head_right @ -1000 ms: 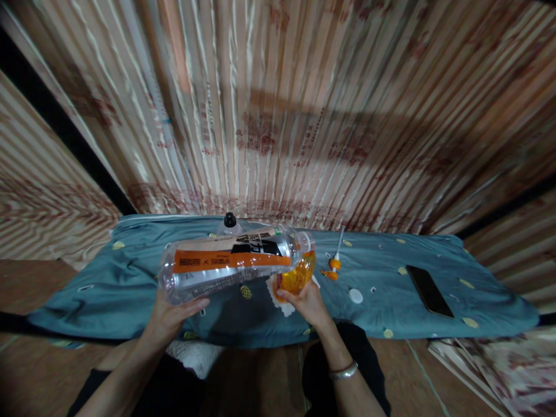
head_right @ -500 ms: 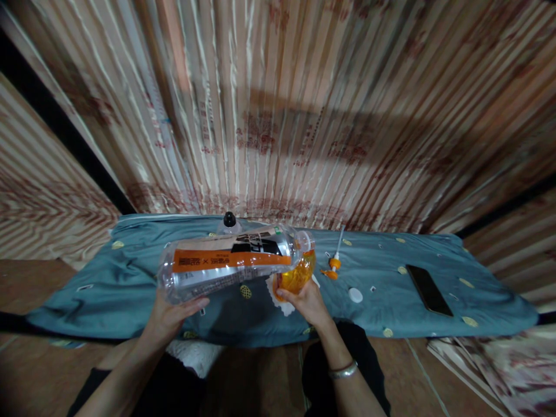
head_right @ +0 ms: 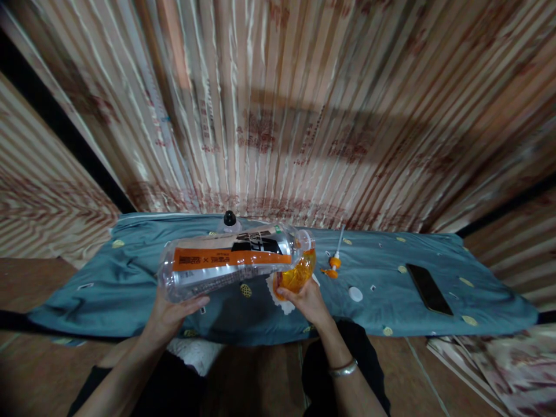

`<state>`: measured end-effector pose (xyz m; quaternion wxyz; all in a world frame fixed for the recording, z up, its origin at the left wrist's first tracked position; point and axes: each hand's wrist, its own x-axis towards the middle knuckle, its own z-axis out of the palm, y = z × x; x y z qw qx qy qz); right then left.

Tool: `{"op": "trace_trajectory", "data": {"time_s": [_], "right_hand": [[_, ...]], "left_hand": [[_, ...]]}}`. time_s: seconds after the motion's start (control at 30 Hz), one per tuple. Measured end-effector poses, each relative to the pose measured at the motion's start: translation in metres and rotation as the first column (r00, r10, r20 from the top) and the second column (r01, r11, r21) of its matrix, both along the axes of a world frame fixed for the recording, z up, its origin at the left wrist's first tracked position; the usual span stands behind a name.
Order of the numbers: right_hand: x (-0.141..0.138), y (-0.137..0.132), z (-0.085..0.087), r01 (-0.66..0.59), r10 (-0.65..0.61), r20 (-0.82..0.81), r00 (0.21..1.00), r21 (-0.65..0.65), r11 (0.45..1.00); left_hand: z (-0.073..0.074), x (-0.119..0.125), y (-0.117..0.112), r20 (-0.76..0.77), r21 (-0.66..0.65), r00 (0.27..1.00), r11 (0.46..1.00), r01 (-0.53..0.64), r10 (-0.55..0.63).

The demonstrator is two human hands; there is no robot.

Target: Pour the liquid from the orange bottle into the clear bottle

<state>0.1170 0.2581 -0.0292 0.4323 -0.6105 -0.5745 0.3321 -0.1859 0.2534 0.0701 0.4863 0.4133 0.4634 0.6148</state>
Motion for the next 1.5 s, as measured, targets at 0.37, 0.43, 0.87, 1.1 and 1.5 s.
{"op": "trace_trajectory", "data": {"time_s": [0.37,0.43,0.87,1.1,1.5], "right_hand": [[0.002,0.0,-0.004,-0.001,0.001,0.014,1.0,-0.017,1.0],[0.002,0.001,-0.005,-0.001,0.001,0.003,1.0,-0.005,1.0],[0.002,0.001,-0.005,-0.006,0.006,0.002,1.0,-0.027,1.0],[0.004,0.002,-0.008,-0.025,0.025,0.015,1.0,-0.015,1.0],[0.001,0.001,-0.002,-0.006,0.006,-0.011,1.0,0.003,1.0]], "left_hand": [[0.007,0.001,-0.003,0.008,-0.027,1.0,1.0,0.012,-0.011],[0.003,0.0,-0.002,0.012,-0.016,1.0,1.0,0.006,-0.006],[-0.007,-0.003,0.0,-0.024,0.002,0.999,1.0,0.028,-0.028],[-0.014,-0.002,0.003,-0.018,0.021,0.999,0.999,0.031,-0.031],[-0.009,-0.001,0.002,-0.016,0.018,1.0,1.0,0.018,-0.017]]}}
